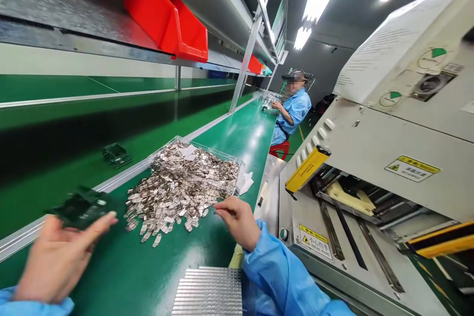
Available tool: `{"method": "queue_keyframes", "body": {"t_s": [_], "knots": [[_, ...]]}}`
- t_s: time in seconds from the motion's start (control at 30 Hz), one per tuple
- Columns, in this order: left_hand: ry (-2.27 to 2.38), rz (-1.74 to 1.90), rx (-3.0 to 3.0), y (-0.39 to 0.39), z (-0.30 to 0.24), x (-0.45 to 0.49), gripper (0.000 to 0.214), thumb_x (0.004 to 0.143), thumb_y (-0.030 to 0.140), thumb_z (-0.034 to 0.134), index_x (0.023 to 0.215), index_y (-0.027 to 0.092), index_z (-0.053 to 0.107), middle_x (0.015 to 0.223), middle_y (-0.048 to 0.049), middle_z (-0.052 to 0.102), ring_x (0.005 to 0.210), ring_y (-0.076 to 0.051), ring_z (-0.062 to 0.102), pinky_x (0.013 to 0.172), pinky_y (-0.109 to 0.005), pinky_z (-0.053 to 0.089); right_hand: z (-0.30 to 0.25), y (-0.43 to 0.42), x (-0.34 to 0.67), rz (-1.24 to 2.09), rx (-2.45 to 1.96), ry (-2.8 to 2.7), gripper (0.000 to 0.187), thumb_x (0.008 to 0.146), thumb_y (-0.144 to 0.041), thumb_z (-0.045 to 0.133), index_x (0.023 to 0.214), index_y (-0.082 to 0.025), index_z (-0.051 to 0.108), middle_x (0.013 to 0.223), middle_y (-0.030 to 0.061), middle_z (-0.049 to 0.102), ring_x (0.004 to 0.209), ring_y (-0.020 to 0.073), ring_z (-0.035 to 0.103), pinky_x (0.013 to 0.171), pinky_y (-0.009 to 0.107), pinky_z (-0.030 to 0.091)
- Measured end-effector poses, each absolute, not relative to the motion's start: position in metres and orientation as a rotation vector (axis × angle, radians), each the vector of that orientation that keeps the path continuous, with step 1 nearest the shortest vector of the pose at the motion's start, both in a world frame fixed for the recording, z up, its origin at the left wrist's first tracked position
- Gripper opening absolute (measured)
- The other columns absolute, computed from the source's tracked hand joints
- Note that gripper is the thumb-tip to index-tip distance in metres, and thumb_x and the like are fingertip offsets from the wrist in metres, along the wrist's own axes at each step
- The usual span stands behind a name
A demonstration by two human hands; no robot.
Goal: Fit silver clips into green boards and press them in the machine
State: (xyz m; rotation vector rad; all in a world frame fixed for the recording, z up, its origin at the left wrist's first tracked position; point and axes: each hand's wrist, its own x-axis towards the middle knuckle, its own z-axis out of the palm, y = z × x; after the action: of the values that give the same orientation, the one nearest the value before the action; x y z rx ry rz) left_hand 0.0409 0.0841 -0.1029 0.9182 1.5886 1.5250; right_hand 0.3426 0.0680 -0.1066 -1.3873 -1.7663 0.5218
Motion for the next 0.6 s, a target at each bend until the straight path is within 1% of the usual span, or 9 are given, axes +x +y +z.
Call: {"method": "queue_keyframes", "body": {"t_s": [0.1,0.17,0.2,0.27,0.33,0.4,0.47,0.53,0.6], "knots": [[1.257,1.355,0.800,0.053,-0.110,0.093,0.050,0.037,0.032,0.083,0.080,0.033,0.058,0.074,0.0065,0.069,0.064,-0.021,0.068,0.061,-0.032,0.060,-0.103,0.031,0.361,0.598,-1.328,-1.625,0.019,0.087,-0.033,0.058,0.090,-0.024,0.075,0.073,0.0030,0.062,0.069,0.0162,0.058,0.062,0.028,0.047],[1.172,1.253,0.758,0.034,-0.118,0.116,0.056,0.036,0.031,0.086,0.084,0.031,0.058,0.076,0.0053,0.069,0.058,-0.019,0.066,0.057,-0.029,0.059,-0.103,0.011,0.368,0.665,-1.314,-1.517,0.021,0.085,-0.038,0.060,0.090,-0.024,0.076,0.074,0.0037,0.062,0.069,0.0162,0.058,0.061,0.027,0.047],[1.141,1.204,0.748,0.025,-0.121,0.125,0.058,0.036,0.032,0.087,0.086,0.030,0.057,0.078,0.0043,0.070,0.059,-0.019,0.067,0.057,-0.030,0.060,-0.103,0.002,0.370,0.710,-1.316,-1.453,0.022,0.083,-0.040,0.063,0.088,-0.023,0.076,0.073,0.0038,0.063,0.067,0.0159,0.057,0.060,0.027,0.047],[1.082,1.132,0.755,0.010,-0.123,0.141,0.058,0.040,0.037,0.087,0.088,0.030,0.055,0.083,0.0024,0.070,0.068,-0.023,0.070,0.064,-0.034,0.061,-0.101,-0.011,0.371,0.828,-1.329,-1.318,0.024,0.078,-0.043,0.068,0.083,-0.020,0.074,0.070,0.0033,0.063,0.062,0.0148,0.055,0.056,0.026,0.046],[1.005,1.088,0.805,-0.001,-0.122,0.155,0.056,0.047,0.040,0.085,0.093,0.031,0.053,0.089,0.0015,0.070,0.079,-0.024,0.070,0.073,-0.036,0.060,-0.098,-0.021,0.370,0.948,-1.341,-1.214,0.027,0.073,-0.045,0.072,0.078,-0.018,0.071,0.064,0.0017,0.062,0.056,0.0136,0.053,0.053,0.025,0.044],[0.916,1.065,0.875,-0.009,-0.120,0.166,0.057,0.055,0.038,0.083,0.101,0.030,0.050,0.098,-0.0001,0.069,0.091,-0.023,0.068,0.084,-0.035,0.057,-0.094,-0.029,0.368,1.002,-1.341,-1.189,0.028,0.072,-0.045,0.073,0.074,-0.018,0.069,0.061,0.0008,0.061,0.056,0.0136,0.053,0.054,0.026,0.044],[0.831,1.061,0.949,-0.013,-0.122,0.172,0.060,0.061,0.034,0.080,0.110,0.028,0.045,0.106,-0.0028,0.066,0.098,-0.021,0.065,0.090,-0.034,0.053,-0.092,-0.035,0.364,0.971,-1.317,-1.236,0.025,0.073,-0.042,0.073,0.072,-0.018,0.068,0.067,0.0019,0.062,0.064,0.0154,0.056,0.061,0.027,0.047],[0.777,1.067,1.010,-0.014,-0.128,0.173,0.063,0.066,0.031,0.078,0.117,0.025,0.042,0.108,-0.0052,0.064,0.098,-0.020,0.065,0.090,-0.033,0.052,-0.095,-0.039,0.359,0.920,-1.293,-1.289,0.020,0.073,-0.038,0.073,0.070,-0.019,0.069,0.080,0.0046,0.063,0.077,0.0177,0.058,0.068,0.029,0.048],[0.754,1.065,1.049,-0.013,-0.134,0.171,0.062,0.069,0.030,0.075,0.120,0.024,0.040,0.108,-0.0057,0.064,0.095,-0.019,0.065,0.088,-0.030,0.052,-0.101,-0.043,0.352,0.900,-1.301,-1.330,0.015,0.073,-0.033,0.073,0.069,-0.019,0.069,0.092,0.0073,0.063,0.087,0.0198,0.058,0.069,0.029,0.048]]}}
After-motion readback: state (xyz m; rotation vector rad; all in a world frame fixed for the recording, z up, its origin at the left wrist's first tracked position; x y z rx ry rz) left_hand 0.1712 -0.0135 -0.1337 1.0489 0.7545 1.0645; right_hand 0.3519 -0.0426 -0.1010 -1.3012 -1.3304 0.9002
